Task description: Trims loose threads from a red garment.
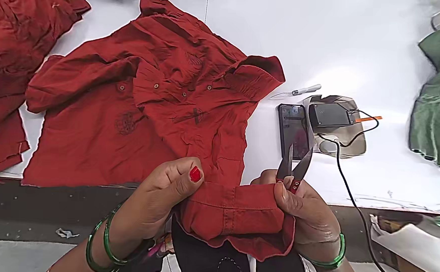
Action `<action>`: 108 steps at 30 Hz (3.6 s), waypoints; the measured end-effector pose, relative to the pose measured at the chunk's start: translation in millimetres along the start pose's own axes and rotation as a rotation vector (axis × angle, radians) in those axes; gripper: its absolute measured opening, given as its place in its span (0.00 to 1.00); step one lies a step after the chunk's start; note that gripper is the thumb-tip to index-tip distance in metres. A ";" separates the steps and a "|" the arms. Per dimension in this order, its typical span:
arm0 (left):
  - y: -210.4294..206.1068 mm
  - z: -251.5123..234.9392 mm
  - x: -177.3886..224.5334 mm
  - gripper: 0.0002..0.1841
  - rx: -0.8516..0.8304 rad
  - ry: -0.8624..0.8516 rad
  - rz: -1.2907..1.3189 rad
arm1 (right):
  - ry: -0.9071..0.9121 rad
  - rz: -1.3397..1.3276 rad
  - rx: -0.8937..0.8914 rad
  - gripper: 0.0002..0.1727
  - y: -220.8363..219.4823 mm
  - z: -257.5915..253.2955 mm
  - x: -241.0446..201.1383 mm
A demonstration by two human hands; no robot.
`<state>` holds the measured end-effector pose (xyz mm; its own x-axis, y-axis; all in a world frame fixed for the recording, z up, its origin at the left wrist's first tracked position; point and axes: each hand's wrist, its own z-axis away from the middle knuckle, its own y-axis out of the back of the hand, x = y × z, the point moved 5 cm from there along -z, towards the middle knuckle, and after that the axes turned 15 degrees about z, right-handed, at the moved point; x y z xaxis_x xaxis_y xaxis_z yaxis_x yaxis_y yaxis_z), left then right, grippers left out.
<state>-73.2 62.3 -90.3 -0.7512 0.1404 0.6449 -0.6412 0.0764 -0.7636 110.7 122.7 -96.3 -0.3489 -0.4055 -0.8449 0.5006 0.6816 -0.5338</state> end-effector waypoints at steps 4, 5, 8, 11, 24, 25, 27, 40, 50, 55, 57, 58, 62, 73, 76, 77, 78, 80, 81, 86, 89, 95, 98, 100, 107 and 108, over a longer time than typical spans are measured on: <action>-1.3 -4.8 3.9 0.11 0.033 -0.113 -0.254 | 0.038 0.012 -0.049 0.09 2.0 -2.2 -2.5; -2.1 -6.1 4.4 0.10 0.037 -0.120 -0.270 | 0.036 -0.003 -0.071 0.10 1.6 -1.8 -3.3; -4.5 -9.4 1.9 0.09 0.030 -0.100 -0.280 | -0.022 -0.073 -0.112 0.07 0.7 0.0 -4.3; -4.2 -9.4 2.9 0.09 0.049 -0.132 -0.333 | -0.071 -0.166 -0.132 0.07 1.4 -0.5 -2.5; -30.3 -17.0 7.0 0.14 -0.128 -0.274 -0.895 | 0.232 1.673 0.278 0.06 6.9 8.4 -44.0; -26.5 -18.0 7.1 0.14 -0.103 -0.242 -0.726 | 0.210 1.728 0.406 0.06 12.8 11.0 -46.8; -17.4 -20.3 3.1 0.10 -0.076 -0.133 -0.318 | 0.178 1.668 0.596 0.15 27.6 18.1 -51.9; -7.6 -14.6 -10.1 0.13 -0.002 -0.103 0.420 | -0.012 -0.088 0.008 0.08 23.1 15.4 -11.9; -13.8 -5.6 6.5 0.20 -0.104 -0.329 -0.824 | 0.111 0.410 0.009 0.09 22.2 9.6 -24.1; -48.3 -19.4 3.7 0.10 -0.243 -0.514 -1.219 | 0.241 1.013 0.036 0.18 7.7 6.5 -36.0; -46.3 -23.7 6.5 0.12 -0.201 -0.392 -0.921 | 0.293 1.293 0.254 0.13 11.9 8.6 -40.6; -43.0 -25.3 7.1 0.12 -0.178 -0.288 -0.707 | 0.302 1.397 0.369 0.13 16.6 10.5 -41.4; -27.7 -27.8 -1.6 0.12 -0.082 0.033 0.029 | 0.253 1.442 0.547 0.15 33.1 17.9 -35.8; -21.3 -19.0 -6.0 0.05 -0.201 0.041 -0.026 | 0.110 -0.036 0.064 0.09 28.8 21.1 -19.0; -27.2 -14.3 -12.2 0.12 -0.293 0.157 -0.264 | 0.121 0.096 0.012 0.08 25.1 19.0 -19.0; -28.0 -13.3 -16.1 0.15 -0.315 0.194 -0.286 | 0.133 0.163 -0.010 0.08 24.1 17.2 -20.8; -28.5 -12.6 -19.1 0.15 -0.327 0.212 -0.302 | 0.146 0.250 -0.029 0.09 23.0 15.4 -23.2; -27.9 -11.9 -20.2 0.07 -0.328 0.209 -0.338 | 0.164 0.419 -0.027 0.13 20.8 12.9 -27.7; -27.4 -11.7 -19.2 0.05 -0.320 0.201 -0.340 | 0.173 0.503 -0.011 0.15 19.7 13.7 -29.2; -26.9 -9.7 -13.9 0.15 -0.318 0.180 -0.196 | 0.267 0.646 0.074 0.11 17.4 20.9 -27.1; -26.7 -9.0 -17.1 0.20 -0.287 0.161 -0.238 | 0.194 0.287 0.017 0.09 21.3 21.0 -22.5; -29.8 -8.6 -17.3 0.05 -0.300 0.139 -0.411 | 0.091 -0.141 -0.030 0.12 16.0 19.3 -16.7; -27.0 -7.5 -14.0 0.07 -0.328 0.194 -0.225 | 0.085 -0.215 -0.069 0.15 15.0 19.6 -17.6; -26.5 -6.4 -11.9 0.10 -0.351 0.208 -0.166 | 0.081 -0.253 -0.112 0.16 14.8 19.9 -17.9; -30.7 -3.8 -8.0 0.12 -0.388 0.181 -0.220 | 0.128 -0.228 -0.093 0.16 16.9 21.2 -16.0; -31.0 -3.5 -7.7 0.12 -0.387 0.178 -0.222 | 0.129 -0.232 -0.089 0.16 17.4 21.6 -15.5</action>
<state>-47.0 62.3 -71.7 -0.5429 0.2434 0.8038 -0.6524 0.4804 -0.5861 142.0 127.7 -93.2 -0.5471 -0.4797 -0.6860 0.3263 0.6325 -0.7025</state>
